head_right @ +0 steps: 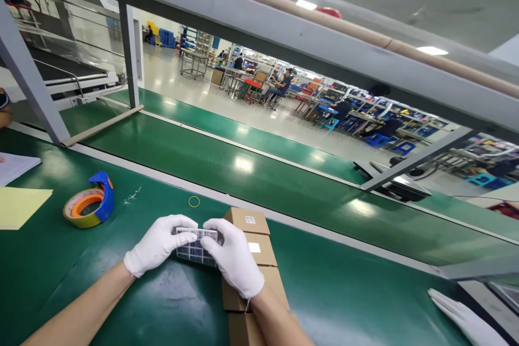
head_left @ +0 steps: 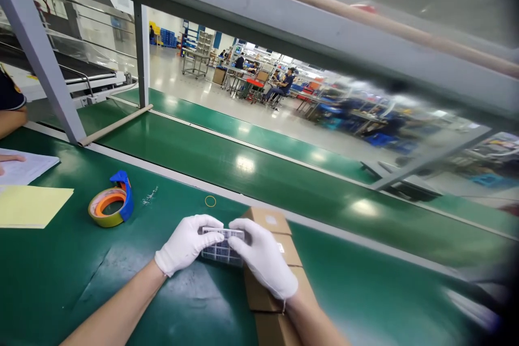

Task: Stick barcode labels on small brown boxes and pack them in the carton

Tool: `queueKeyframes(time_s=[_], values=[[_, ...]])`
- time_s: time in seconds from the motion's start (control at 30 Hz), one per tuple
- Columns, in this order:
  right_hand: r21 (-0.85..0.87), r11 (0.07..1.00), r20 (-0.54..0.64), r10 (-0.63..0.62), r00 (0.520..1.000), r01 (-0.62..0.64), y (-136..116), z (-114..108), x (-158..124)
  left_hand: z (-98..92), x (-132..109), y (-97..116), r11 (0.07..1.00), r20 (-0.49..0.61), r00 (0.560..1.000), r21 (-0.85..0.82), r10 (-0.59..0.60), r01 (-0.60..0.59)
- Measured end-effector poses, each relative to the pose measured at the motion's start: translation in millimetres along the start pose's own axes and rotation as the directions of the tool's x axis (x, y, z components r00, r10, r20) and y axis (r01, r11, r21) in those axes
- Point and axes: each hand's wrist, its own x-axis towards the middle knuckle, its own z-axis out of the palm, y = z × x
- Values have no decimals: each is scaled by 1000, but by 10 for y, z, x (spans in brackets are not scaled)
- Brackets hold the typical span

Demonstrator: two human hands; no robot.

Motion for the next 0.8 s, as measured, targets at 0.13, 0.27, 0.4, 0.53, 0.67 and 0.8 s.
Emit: queueKeyframes(time_s=[0.13,0.27,0.4,0.53,0.67,0.8], values=[[-38,999,-29,5,1000,-6,19,1,-4,20,-17,42,996,-12,1000,88,-5,6],[-40,998,-21,41,999,-42,5,-14,-14,29,-22,42,997,6,999,76,-34,33],[-39,997,-25,65,998,-66,16,-2,-28,24,-18,22,997,5,999,69,-37,36],[-84,996,-92,-21,996,14,45,2,-37,-13,-7,-27,999,-11,1000,39,-29,29],[-223,953,-199,-252,947,207,75,-26,-42,-44,14,-51,999,-42,999,31,-33,35],[-320,892,-193,-392,899,320,120,-8,-32,-40,29,-49,999,-50,998,14,-36,37]])
